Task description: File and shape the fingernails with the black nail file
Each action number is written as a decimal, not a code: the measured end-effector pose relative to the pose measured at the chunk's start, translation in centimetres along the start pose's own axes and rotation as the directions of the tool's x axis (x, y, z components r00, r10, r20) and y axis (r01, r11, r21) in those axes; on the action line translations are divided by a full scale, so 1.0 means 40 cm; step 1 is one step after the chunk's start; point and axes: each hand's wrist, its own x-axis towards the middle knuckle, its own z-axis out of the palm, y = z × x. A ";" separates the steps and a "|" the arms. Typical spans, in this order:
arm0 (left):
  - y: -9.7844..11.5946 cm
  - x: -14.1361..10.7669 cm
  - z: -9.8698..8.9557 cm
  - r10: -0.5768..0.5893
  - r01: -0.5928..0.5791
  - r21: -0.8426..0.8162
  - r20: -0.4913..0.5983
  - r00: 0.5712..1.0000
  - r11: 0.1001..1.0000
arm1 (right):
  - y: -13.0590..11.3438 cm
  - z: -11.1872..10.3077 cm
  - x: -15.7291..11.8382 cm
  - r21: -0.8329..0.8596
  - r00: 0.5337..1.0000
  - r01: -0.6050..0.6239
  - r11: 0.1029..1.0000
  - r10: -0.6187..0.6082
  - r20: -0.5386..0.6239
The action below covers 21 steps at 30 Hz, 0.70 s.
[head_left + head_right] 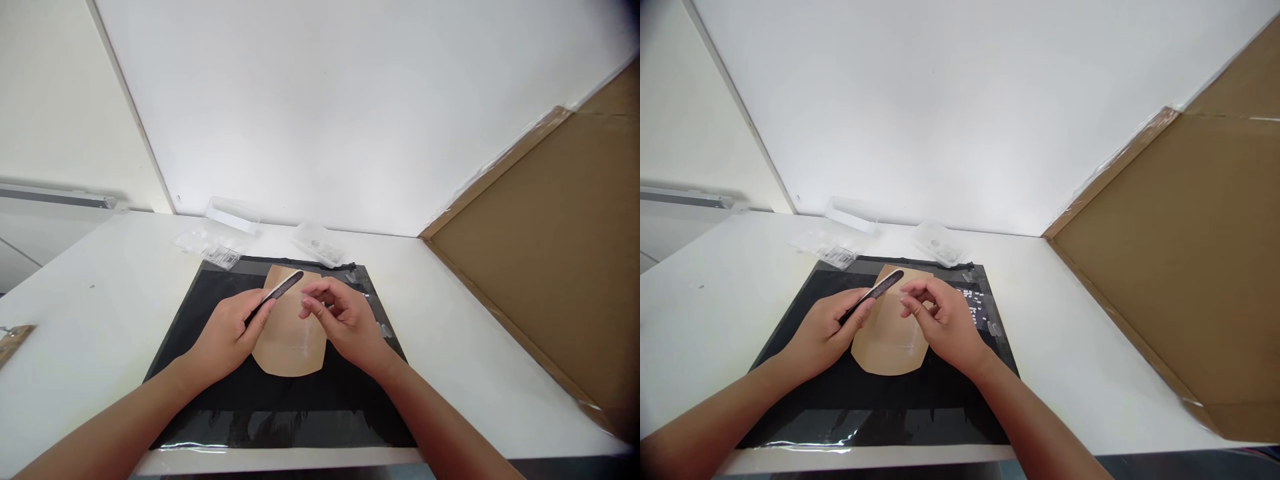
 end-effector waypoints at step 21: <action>0.030 -0.017 0.006 0.003 0.007 -0.119 0.081 0.997 0.993 | 0.009 0.036 -0.015 -0.762 0.750 0.407 0.503 -0.660 -0.035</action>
